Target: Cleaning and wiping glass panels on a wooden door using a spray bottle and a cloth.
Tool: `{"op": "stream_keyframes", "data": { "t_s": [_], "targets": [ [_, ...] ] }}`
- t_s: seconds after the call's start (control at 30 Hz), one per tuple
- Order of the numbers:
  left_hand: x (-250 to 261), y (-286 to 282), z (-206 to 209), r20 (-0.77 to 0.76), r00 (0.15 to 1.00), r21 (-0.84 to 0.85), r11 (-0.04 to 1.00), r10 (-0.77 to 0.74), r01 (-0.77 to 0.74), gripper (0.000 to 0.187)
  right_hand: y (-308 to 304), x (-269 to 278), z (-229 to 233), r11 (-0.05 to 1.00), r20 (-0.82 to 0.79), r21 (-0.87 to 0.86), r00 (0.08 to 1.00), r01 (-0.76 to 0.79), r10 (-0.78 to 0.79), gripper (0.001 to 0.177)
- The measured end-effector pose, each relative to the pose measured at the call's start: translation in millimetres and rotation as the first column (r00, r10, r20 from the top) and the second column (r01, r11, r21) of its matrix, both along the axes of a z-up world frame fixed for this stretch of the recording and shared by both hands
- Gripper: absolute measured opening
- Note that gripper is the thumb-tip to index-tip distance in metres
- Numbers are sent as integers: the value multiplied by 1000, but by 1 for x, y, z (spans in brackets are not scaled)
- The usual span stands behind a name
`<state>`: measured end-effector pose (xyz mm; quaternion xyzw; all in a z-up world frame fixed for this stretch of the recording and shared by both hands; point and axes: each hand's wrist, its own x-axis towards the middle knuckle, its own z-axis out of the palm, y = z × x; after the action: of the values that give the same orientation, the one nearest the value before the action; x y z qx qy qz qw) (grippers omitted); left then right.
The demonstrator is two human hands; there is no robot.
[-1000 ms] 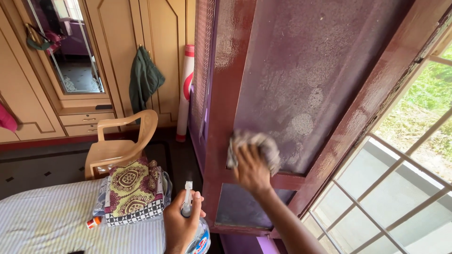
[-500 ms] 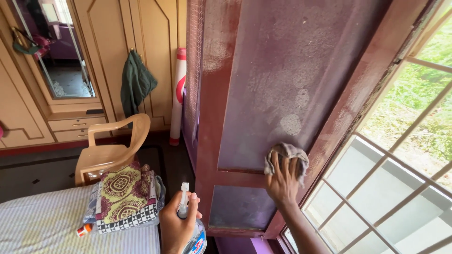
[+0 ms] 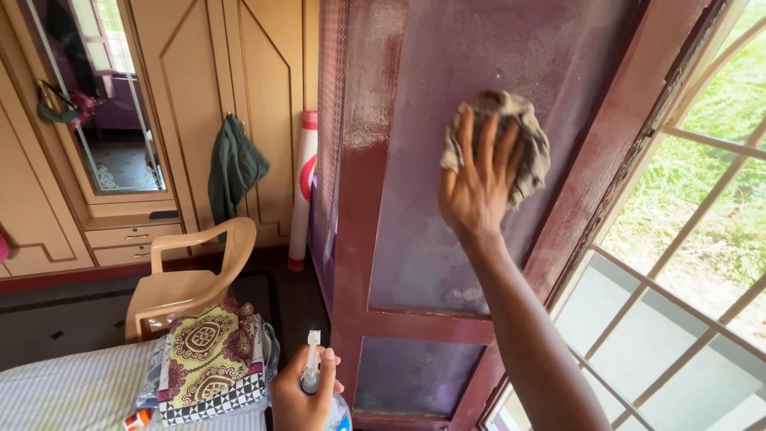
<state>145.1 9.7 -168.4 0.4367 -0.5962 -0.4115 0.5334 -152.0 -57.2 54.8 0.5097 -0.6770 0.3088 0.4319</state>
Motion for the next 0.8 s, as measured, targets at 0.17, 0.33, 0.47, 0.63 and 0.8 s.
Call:
{"op": "stream_keyframes", "data": {
  "t_s": [0.17,0.33,0.47,0.63,0.8],
  "targets": [
    [-2,-3,-4,8,1000,9,1000,3,-3,27,-9,30,-9,998,-133,19,989,-65,67,71],
    [-8,-6,-6,-7,1000,-10,1000,12,-12,23,-17,47,-140,852,-59,511,984,-113,167,82],
    [-8,-12,-13,-25,1000,11,1000,-5,5,23,14,43,-248,793,-29,587,975,-161,220,71],
    [-2,-25,-23,38,999,74,997,-12,9,26,37,45,-244,857,-96,413,921,-309,378,59],
    [2,-45,-41,57,998,59,998,-4,1,34,-11,34,-122,933,-196,238,928,-269,317,57]
  ]
}}
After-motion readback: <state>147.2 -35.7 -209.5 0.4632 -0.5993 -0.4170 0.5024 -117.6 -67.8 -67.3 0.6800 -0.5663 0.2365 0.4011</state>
